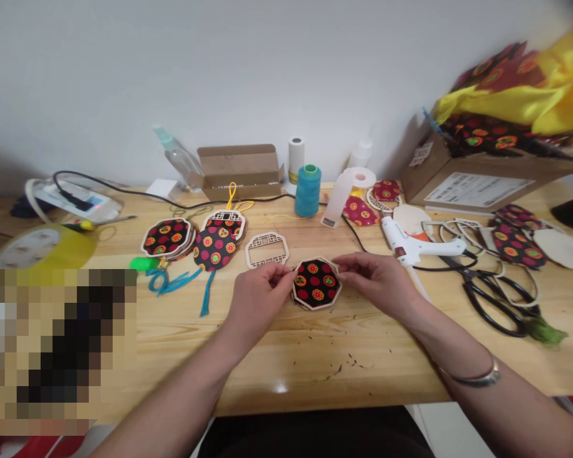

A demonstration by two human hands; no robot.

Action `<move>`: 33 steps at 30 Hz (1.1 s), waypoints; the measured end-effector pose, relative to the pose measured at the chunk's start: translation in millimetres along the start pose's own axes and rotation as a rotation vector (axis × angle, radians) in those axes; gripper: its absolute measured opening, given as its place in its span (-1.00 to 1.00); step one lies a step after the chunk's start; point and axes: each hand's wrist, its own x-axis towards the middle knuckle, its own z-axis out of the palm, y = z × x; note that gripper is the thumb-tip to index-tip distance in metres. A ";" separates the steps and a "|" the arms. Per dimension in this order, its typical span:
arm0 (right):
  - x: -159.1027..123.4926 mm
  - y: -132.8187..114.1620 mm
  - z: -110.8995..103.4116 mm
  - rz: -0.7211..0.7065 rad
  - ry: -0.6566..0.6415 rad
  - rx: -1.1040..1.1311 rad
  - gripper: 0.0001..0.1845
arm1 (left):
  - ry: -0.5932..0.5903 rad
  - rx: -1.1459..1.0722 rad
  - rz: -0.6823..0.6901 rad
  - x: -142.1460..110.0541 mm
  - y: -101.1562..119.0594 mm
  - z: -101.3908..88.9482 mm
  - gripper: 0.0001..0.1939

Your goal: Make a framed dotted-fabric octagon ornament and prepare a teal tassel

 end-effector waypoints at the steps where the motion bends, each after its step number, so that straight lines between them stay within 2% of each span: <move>1: -0.2 -1.4 -0.3 0.030 -0.007 0.047 -0.74 | -0.005 -0.037 0.011 -0.8 0.6 -0.4 -0.80; 5: -0.6 -6.1 -1.5 0.071 -0.029 0.203 -0.78 | -0.028 -0.172 0.044 -4.2 4.8 -2.1 -0.81; 9: -0.6 -8.4 -0.7 0.093 0.037 0.279 -0.78 | -0.038 -0.273 0.040 -5.3 8.1 -3.4 -0.81; 12: -2.9 -8.6 3.8 0.062 0.138 0.314 -0.78 | -0.030 -0.336 0.054 -5.6 7.8 -2.7 -0.74; 16: -11.7 -10.8 11.3 -0.203 0.265 0.157 -0.87 | -0.135 -0.498 0.057 -7.5 5.8 -1.5 -0.51; 20: -21.5 -20.1 15.9 -0.525 0.254 -0.127 -0.90 | -0.213 -0.585 0.106 -9.9 3.5 -3.2 -0.35; 23: -26.0 -24.2 20.8 -0.704 0.237 -0.230 -0.87 | -0.264 -0.637 0.187 -12.0 2.4 -4.0 -0.28; 26: -29.0 -21.1 27.1 -0.807 0.195 -0.303 -0.85 | -0.310 -0.686 0.245 -14.7 2.2 -2.1 -0.21; 29: -31.2 -15.9 31.7 -0.886 0.167 -0.383 -0.85 | -0.363 -0.720 0.246 -18.3 1.5 1.4 -0.14; 33: -32.8 -14.0 33.3 -0.935 0.154 -0.415 -0.85 | -0.403 -0.724 0.228 -22.1 0.8 4.5 -0.16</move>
